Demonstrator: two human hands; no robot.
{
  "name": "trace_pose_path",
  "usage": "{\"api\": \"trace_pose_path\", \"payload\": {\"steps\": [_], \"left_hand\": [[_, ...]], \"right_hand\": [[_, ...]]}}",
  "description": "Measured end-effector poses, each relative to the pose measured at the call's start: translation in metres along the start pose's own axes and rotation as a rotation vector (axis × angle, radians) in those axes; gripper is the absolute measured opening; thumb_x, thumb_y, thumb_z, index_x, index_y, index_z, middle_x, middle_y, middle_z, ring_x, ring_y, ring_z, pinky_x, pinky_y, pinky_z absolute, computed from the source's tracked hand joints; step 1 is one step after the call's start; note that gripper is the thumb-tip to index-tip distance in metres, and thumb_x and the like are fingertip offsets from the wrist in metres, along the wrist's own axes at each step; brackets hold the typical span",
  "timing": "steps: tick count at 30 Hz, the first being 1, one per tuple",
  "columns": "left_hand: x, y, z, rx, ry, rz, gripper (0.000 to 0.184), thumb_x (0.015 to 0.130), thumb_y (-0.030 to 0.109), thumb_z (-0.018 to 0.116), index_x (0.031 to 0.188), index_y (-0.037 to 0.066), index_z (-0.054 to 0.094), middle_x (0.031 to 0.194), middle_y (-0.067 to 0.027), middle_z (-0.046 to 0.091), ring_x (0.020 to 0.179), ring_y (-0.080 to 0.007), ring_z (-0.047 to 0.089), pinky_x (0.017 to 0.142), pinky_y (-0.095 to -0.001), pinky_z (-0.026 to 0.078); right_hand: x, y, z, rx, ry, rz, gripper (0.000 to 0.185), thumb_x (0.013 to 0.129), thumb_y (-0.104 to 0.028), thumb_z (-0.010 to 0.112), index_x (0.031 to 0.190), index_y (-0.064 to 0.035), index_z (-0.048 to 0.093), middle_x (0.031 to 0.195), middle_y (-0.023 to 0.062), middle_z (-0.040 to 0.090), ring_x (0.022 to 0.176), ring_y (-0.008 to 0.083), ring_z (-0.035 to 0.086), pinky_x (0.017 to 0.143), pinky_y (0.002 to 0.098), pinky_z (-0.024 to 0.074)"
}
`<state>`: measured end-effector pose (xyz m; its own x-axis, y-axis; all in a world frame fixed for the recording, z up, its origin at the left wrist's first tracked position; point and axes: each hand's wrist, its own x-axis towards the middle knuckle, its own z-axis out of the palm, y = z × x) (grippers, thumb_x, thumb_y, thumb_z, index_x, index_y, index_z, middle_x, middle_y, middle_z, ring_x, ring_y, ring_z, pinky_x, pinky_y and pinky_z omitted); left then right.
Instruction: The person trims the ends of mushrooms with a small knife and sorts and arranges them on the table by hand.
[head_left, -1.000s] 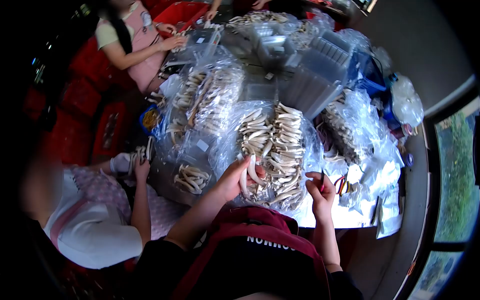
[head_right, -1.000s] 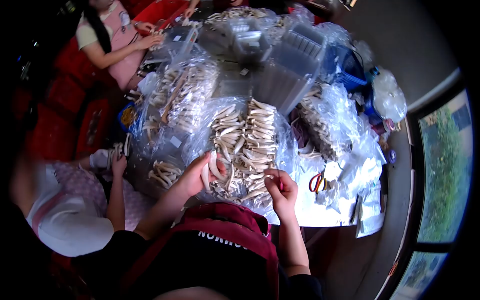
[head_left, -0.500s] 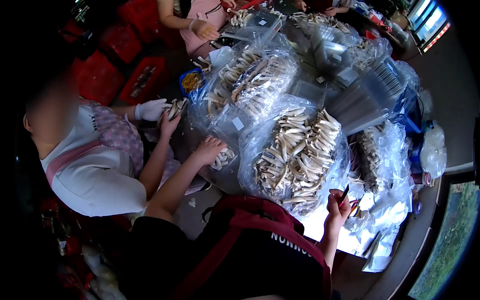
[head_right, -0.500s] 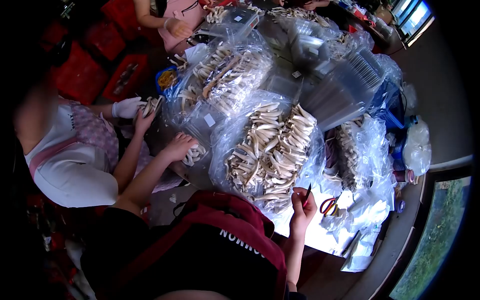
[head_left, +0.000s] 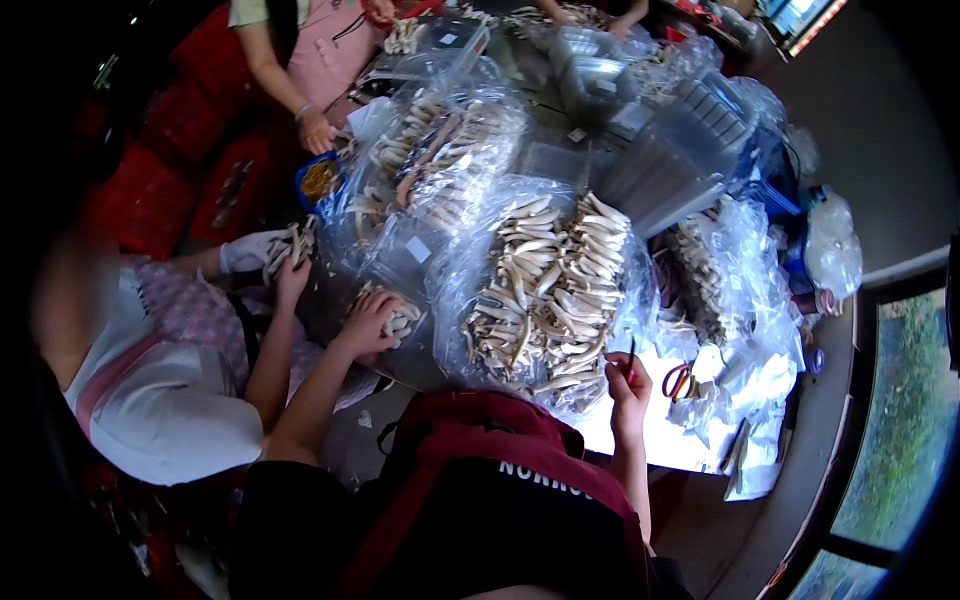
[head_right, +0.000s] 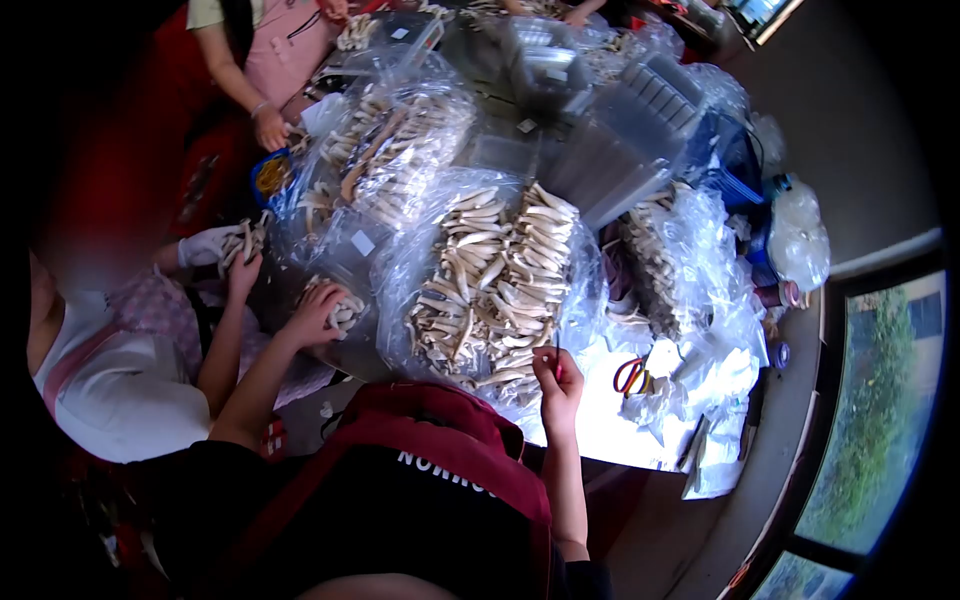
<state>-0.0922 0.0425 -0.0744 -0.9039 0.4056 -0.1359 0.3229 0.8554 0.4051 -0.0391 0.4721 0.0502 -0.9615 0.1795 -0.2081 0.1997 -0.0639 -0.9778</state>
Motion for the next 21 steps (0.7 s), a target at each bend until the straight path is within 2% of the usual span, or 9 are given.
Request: {"api": "trace_pose_path", "payload": {"steps": [2,3,5,7,9,13,15,17,21], "left_hand": [[-0.005,0.008,-0.005,0.036,-0.018,0.075,0.066,0.065,0.028,0.063,0.124,0.01,0.04,0.127,-0.0144,0.034,0.123,-0.0326,0.027,0.103,-0.0453,0.019],[-0.007,0.012,-0.007,0.028,-0.005,0.056,0.067,0.066,0.03,0.063,0.125,0.01,0.039,0.129,-0.0147,0.033,0.124,-0.033,0.026,0.103,-0.046,0.018],[-0.008,0.013,-0.005,0.026,0.006,0.066,0.067,0.068,0.032,0.063,0.126,0.009,0.038,0.13,-0.015,0.031,0.124,-0.0333,0.025,0.103,-0.0466,0.017],[-0.008,0.014,-0.001,0.127,0.089,0.07,0.069,0.069,0.035,0.063,0.127,0.009,0.037,0.132,-0.0153,0.029,0.125,-0.0331,0.023,0.103,-0.048,0.016],[-0.007,0.017,0.001,0.09,0.115,0.087,0.066,0.07,0.034,0.061,0.126,0.008,0.037,0.131,-0.0158,0.029,0.124,-0.035,0.024,0.102,-0.0493,0.016],[0.006,0.038,0.002,-0.014,0.276,0.076,0.062,0.072,0.03,0.06,0.123,0.004,0.037,0.128,-0.0175,0.031,0.121,-0.038,0.025,0.101,-0.049,0.017],[0.021,0.056,0.0,-0.059,0.302,0.104,0.061,0.072,0.029,0.06,0.122,0.003,0.038,0.126,-0.0169,0.033,0.119,-0.037,0.028,0.101,-0.0488,0.019],[0.039,0.078,-0.002,-0.046,0.326,0.142,0.06,0.071,0.028,0.061,0.121,0.002,0.038,0.124,-0.0164,0.034,0.116,-0.036,0.031,0.1,-0.0488,0.02],[0.073,0.126,0.004,-0.016,0.281,0.285,0.053,0.073,0.027,0.06,0.118,0.004,0.042,0.123,-0.0147,0.035,0.115,-0.033,0.033,0.099,-0.0489,0.021]], "right_hand": [[0.012,0.009,0.0,-0.034,-0.017,0.072,0.012,0.08,-0.004,0.056,0.091,-0.0009,0.058,0.063,-0.0095,0.037,0.058,0.0008,0.03,0.052,0.0174,0.0226],[0.02,0.021,-0.003,-0.023,-0.031,0.071,0.013,0.08,-0.006,0.055,0.093,-0.0034,0.058,0.06,-0.0089,0.037,0.048,0.0001,0.028,0.044,0.0179,0.0192],[0.037,0.042,-0.014,-0.086,-0.083,0.123,0.015,0.081,-0.009,0.056,0.094,-0.0029,0.058,0.062,-0.0084,0.04,0.051,0.0005,0.032,0.047,0.0178,0.0233],[0.052,0.055,-0.024,-0.223,-0.073,0.087,0.017,0.081,-0.011,0.057,0.096,-0.0018,0.058,0.066,-0.0066,0.047,0.059,0.0021,0.04,0.055,0.0177,0.0312],[0.071,0.08,-0.04,-0.238,-0.049,0.062,0.019,0.081,-0.011,0.057,0.097,-0.0001,0.059,0.079,-0.0009,0.057,0.073,0.0056,0.048,0.069,0.021,0.0388],[0.108,0.109,-0.056,-0.282,0.02,0.064,0.022,0.08,-0.013,0.059,0.098,0.0005,0.059,0.077,-0.0009,0.056,0.071,0.0053,0.047,0.067,0.0205,0.0382],[0.131,0.12,-0.064,-0.403,0.005,0.055,0.029,0.077,-0.017,0.062,0.1,-0.0001,0.059,0.068,-0.0025,0.05,0.06,0.0056,0.039,0.057,0.0212,0.036],[0.151,0.113,-0.063,-0.652,0.024,0.018,0.033,0.074,-0.02,0.064,0.103,-0.0052,0.059,0.067,0.0014,0.055,0.058,0.0096,0.047,0.057,0.0243,0.0401],[0.179,0.116,-0.054,-0.825,0.093,-0.048,0.037,0.073,-0.028,0.064,0.106,-0.0113,0.059,0.072,0.0076,0.061,0.064,0.0177,0.058,0.063,0.0299,0.0449]]}}
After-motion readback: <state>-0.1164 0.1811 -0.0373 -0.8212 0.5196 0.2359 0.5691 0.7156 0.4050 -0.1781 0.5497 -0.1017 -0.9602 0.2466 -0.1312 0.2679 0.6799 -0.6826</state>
